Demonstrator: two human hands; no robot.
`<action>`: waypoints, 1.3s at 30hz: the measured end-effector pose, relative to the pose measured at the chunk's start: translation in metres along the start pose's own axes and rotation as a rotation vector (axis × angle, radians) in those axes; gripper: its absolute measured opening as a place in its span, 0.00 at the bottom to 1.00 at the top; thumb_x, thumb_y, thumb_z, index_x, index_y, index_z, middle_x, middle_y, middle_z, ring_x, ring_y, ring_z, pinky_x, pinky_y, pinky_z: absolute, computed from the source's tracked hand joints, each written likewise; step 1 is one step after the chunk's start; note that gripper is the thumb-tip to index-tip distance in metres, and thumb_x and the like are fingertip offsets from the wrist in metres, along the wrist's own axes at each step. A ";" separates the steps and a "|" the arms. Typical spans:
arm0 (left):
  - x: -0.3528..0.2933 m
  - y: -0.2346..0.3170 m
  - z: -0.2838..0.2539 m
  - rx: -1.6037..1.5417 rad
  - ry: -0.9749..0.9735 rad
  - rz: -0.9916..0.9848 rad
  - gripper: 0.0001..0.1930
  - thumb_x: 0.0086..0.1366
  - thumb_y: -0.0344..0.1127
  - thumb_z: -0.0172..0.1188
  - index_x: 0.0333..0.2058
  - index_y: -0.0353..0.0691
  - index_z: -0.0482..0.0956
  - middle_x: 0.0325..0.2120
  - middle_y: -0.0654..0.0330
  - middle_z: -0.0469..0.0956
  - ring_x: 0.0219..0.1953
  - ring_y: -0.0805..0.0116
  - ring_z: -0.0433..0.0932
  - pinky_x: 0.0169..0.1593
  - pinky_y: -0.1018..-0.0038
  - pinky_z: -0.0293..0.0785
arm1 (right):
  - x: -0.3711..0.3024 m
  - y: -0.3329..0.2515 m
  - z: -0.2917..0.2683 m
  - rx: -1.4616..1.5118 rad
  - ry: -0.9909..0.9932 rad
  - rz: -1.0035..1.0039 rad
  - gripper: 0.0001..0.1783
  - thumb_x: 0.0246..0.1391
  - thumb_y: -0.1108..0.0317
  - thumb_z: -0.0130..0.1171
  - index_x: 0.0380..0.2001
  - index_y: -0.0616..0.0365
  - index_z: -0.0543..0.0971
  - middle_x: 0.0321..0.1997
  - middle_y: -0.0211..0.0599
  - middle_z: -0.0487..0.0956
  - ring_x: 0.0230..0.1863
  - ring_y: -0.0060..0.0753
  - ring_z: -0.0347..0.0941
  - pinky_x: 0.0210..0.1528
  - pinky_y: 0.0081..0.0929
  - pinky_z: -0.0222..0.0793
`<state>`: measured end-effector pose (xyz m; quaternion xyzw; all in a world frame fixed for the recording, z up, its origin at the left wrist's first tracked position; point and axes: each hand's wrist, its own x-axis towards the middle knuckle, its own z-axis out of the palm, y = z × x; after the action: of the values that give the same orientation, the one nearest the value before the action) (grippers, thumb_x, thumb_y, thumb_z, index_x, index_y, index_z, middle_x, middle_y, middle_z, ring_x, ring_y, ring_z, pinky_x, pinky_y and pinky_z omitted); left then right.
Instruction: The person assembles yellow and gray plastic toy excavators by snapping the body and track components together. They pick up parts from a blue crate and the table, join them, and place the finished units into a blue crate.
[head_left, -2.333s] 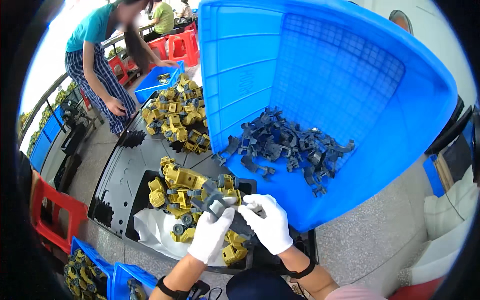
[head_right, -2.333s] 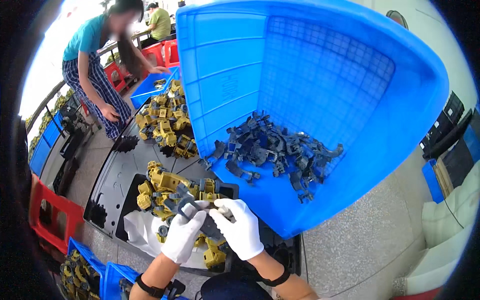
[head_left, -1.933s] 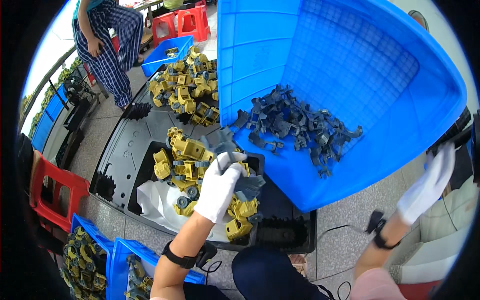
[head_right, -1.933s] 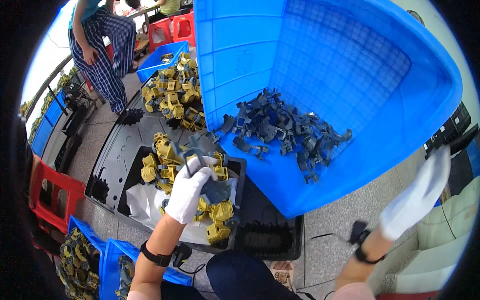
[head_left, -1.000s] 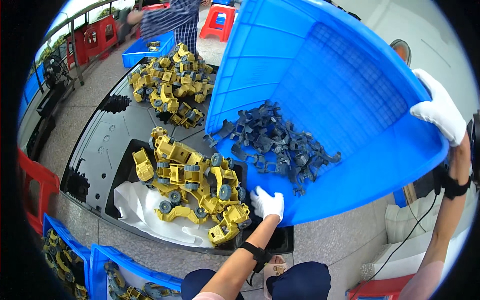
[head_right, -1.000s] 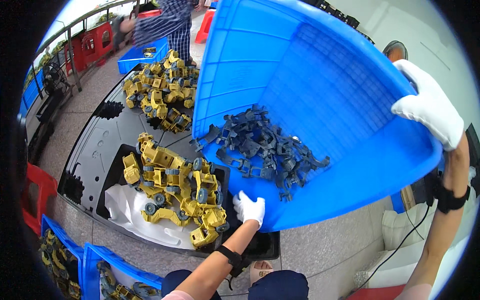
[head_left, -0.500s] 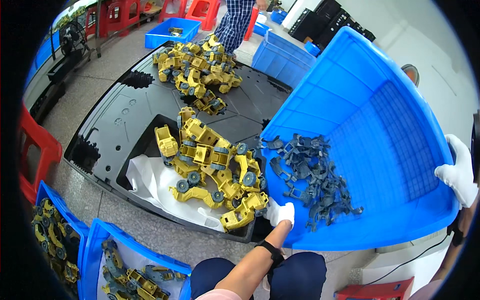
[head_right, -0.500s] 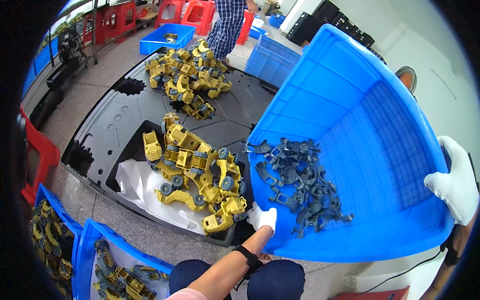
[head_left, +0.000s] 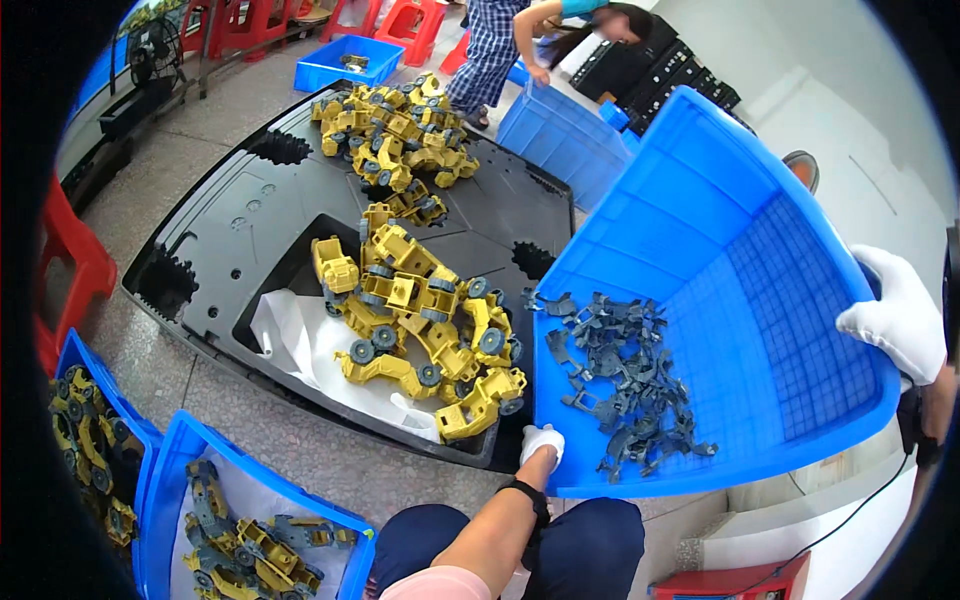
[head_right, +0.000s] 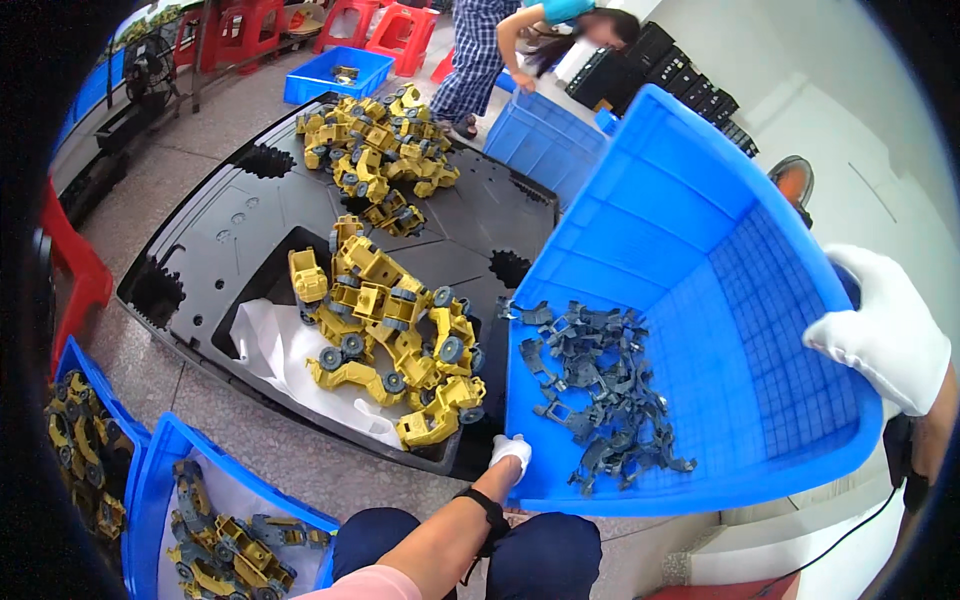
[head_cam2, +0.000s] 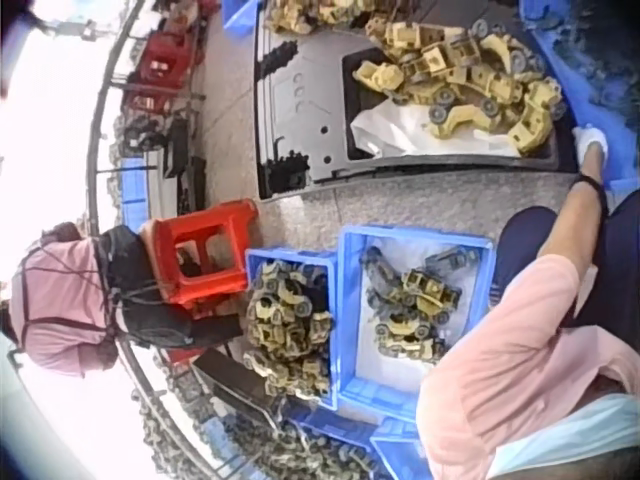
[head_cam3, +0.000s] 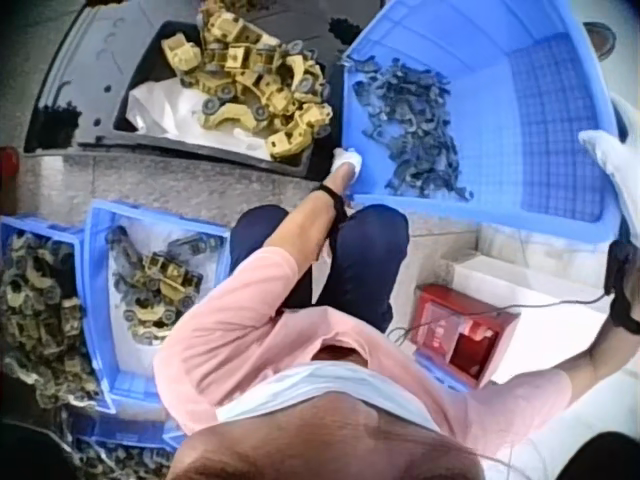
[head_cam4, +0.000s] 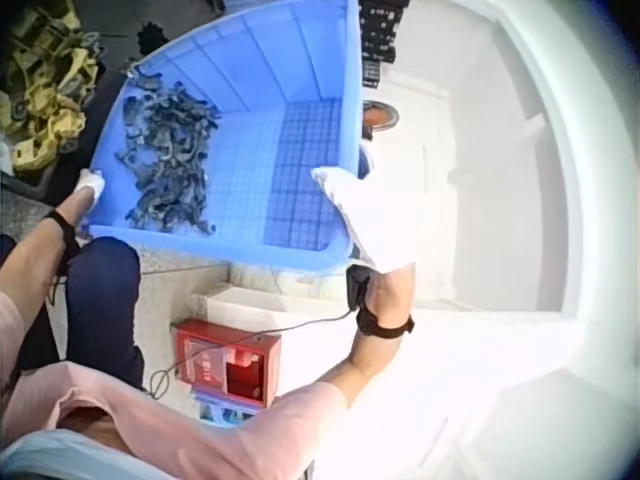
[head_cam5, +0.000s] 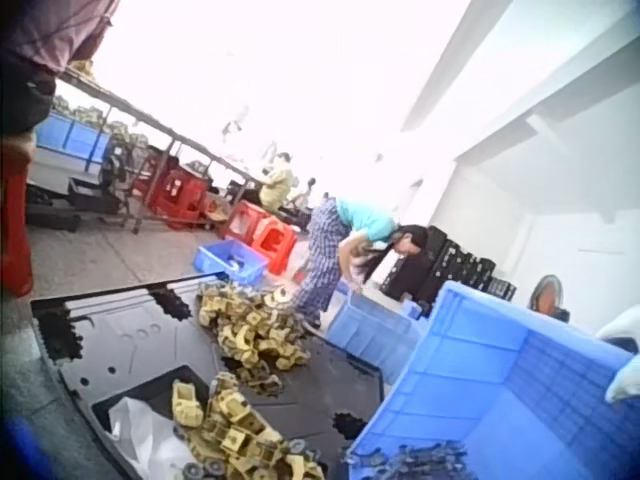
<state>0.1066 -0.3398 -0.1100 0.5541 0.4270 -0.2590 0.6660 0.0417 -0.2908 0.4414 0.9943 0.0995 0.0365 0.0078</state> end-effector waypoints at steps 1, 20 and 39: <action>0.019 -0.002 -0.008 -0.019 0.020 0.036 0.26 0.70 0.51 0.53 0.58 0.38 0.68 0.55 0.44 0.75 0.58 0.44 0.75 0.58 0.55 0.71 | -0.001 -0.013 0.005 0.002 -0.015 -0.063 0.36 0.32 0.73 0.59 0.52 0.72 0.74 0.40 0.46 0.80 0.42 0.36 0.76 0.49 0.29 0.72; 0.054 -0.006 0.046 -0.255 -0.650 -0.064 0.28 0.69 0.56 0.51 0.57 0.41 0.69 0.55 0.49 0.75 0.57 0.51 0.74 0.59 0.52 0.69 | -0.020 -0.135 0.024 -0.273 -0.095 -0.129 0.35 0.38 0.74 0.58 0.56 0.69 0.72 0.47 0.47 0.79 0.46 0.35 0.76 0.51 0.28 0.71; -0.012 0.017 -0.003 -0.853 -1.256 0.004 0.42 0.67 0.75 0.31 0.64 0.49 0.67 0.60 0.57 0.72 0.60 0.52 0.71 0.64 0.48 0.64 | -0.018 -0.196 -0.032 -0.540 -0.264 -0.241 0.18 0.53 0.66 0.58 0.46 0.65 0.79 0.40 0.40 0.81 0.42 0.28 0.77 0.46 0.25 0.71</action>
<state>0.1136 -0.3345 -0.0913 -0.0023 0.0297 -0.3368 0.9411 -0.0173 -0.1017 0.4678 0.9335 0.2016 -0.0686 0.2885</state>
